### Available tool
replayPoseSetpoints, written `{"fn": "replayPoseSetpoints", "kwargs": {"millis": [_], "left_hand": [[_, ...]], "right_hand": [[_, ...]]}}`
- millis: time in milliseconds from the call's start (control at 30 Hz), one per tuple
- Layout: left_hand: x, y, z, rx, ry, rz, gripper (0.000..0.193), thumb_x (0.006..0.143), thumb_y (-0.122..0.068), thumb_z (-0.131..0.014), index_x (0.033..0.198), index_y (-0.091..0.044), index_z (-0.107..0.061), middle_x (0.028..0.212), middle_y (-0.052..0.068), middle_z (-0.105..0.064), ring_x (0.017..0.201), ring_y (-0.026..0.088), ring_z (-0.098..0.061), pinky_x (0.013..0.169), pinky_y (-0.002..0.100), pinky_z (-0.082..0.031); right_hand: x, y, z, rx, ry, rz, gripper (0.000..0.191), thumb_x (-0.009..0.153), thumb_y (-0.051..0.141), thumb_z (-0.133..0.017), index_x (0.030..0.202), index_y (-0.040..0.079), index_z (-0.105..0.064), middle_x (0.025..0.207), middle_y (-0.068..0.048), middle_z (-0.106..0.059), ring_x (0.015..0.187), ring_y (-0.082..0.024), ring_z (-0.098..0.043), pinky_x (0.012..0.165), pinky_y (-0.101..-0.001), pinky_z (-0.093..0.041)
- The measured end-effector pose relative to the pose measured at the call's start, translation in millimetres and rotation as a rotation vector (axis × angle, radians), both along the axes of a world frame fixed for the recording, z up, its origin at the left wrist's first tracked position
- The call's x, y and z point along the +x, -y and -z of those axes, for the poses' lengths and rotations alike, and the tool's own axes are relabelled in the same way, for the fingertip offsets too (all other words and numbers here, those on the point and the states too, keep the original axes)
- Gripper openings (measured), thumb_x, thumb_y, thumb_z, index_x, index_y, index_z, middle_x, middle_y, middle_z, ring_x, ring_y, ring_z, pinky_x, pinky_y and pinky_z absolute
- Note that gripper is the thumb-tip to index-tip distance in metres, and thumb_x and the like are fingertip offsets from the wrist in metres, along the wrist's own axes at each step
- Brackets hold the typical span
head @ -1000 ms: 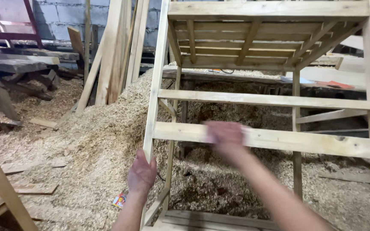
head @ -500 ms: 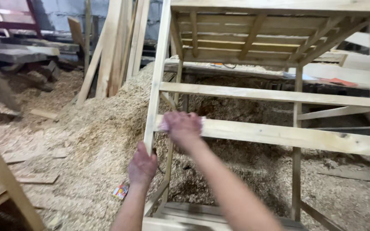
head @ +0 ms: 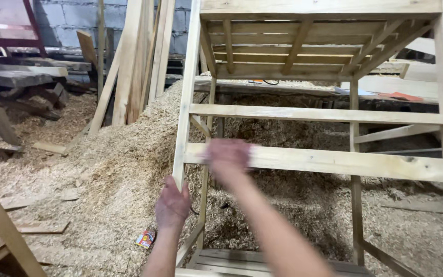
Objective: The person sands the rails and side posts of an unfinished wooden frame using a sheet of sandpaper held by hand, working across different horizontal slats and repositioning the frame as they go.
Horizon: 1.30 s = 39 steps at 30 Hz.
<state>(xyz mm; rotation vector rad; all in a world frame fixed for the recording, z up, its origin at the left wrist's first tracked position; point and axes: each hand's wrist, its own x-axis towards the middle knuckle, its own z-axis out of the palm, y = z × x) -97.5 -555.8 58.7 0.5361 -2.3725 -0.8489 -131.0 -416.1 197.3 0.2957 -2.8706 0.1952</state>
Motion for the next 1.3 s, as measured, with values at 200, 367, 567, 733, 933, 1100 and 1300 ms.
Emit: {"fn": "replayPoseSetpoints", "kwargs": {"millis": [200, 367, 567, 733, 933, 1100, 1300], "left_hand": [[-1.7, 4.5, 1.0, -0.021, 0.022, -0.002, 0.047, 0.097, -0.045, -0.055, 0.127, -0.011, -0.044, 0.097, 0.028, -0.072, 0.092, 0.049, -0.071, 0.085, 0.058, -0.056], [3.3, 0.2, -1.7, -0.057, -0.027, -0.007, 0.052, 0.097, -0.046, -0.055, 0.131, -0.009, -0.042, 0.096, 0.030, -0.071, 0.091, 0.050, -0.070, 0.082, 0.059, -0.057], [9.5, -4.3, -10.8, 0.004, 0.056, 0.008, 0.045, 0.101, -0.043, -0.051, 0.126, -0.006, -0.043, 0.092, 0.029, -0.072, 0.090, 0.048, -0.073, 0.083, 0.057, -0.058], [8.7, -3.0, -6.9, -0.013, 0.051, 0.006, 0.041, 0.096, -0.037, -0.056, 0.121, -0.008, -0.044, 0.092, 0.028, -0.072, 0.088, 0.048, -0.072, 0.083, 0.058, -0.057], [5.5, -1.1, 2.4, -0.110, -0.094, -0.053, 0.052, 0.095, -0.044, -0.058, 0.130, -0.008, -0.042, 0.093, 0.029, -0.071, 0.089, 0.049, -0.070, 0.081, 0.057, -0.057], [4.4, -2.3, 1.9, 0.001, 0.012, -0.005, 0.046, 0.097, -0.045, -0.056, 0.120, -0.007, -0.044, 0.092, 0.030, -0.072, 0.090, 0.049, -0.072, 0.079, 0.057, -0.059], [5.7, -7.6, 0.3, -0.072, 0.002, -0.062, 0.048, 0.097, -0.044, -0.056, 0.122, -0.005, -0.042, 0.093, 0.031, -0.071, 0.090, 0.051, -0.071, 0.082, 0.058, -0.057]], "right_hand": [[2.7, -45.8, -4.7, 0.078, 0.010, -0.128, 0.034, 0.107, 0.016, -0.034, 0.109, 0.016, -0.068, 0.100, -0.008, -0.067, 0.096, -0.020, -0.061, 0.088, -0.0364, -0.048], [19.7, -241.2, -12.1, -0.107, -0.381, 0.065, 0.025, 0.101, 0.030, -0.052, 0.119, 0.027, -0.070, 0.107, -0.001, -0.073, 0.105, -0.021, -0.061, 0.104, -0.0463, -0.037], [35.2, -160.6, -22.8, -0.182, -0.064, 0.216, 0.013, 0.096, 0.026, -0.065, 0.104, 0.019, -0.073, 0.103, -0.005, -0.067, 0.104, -0.021, -0.059, 0.098, -0.0384, -0.046], [39.3, 19.9, -13.3, -0.742, 0.148, -0.023, 0.033, 0.108, 0.034, -0.042, 0.103, 0.006, -0.060, 0.105, -0.012, -0.061, 0.096, -0.022, -0.059, 0.090, -0.0410, -0.055], [11.1, -45.8, 5.1, -0.217, -0.049, -0.198, 0.034, 0.109, 0.017, -0.030, 0.125, 0.009, -0.059, 0.129, -0.013, -0.061, 0.125, -0.027, -0.057, 0.109, -0.0430, -0.044], [26.9, -229.4, 15.2, -0.095, -0.456, -0.114, 0.062, 0.103, -0.001, -0.043, 0.154, 0.034, -0.039, 0.161, 0.015, -0.039, 0.157, -0.008, -0.026, 0.138, -0.0352, -0.011], [11.3, -227.2, 54.0, -0.100, -0.552, 0.143, 0.055, 0.103, 0.008, -0.039, 0.155, 0.026, -0.038, 0.165, 0.003, -0.028, 0.154, -0.020, -0.013, 0.126, -0.0462, 0.004]]}}
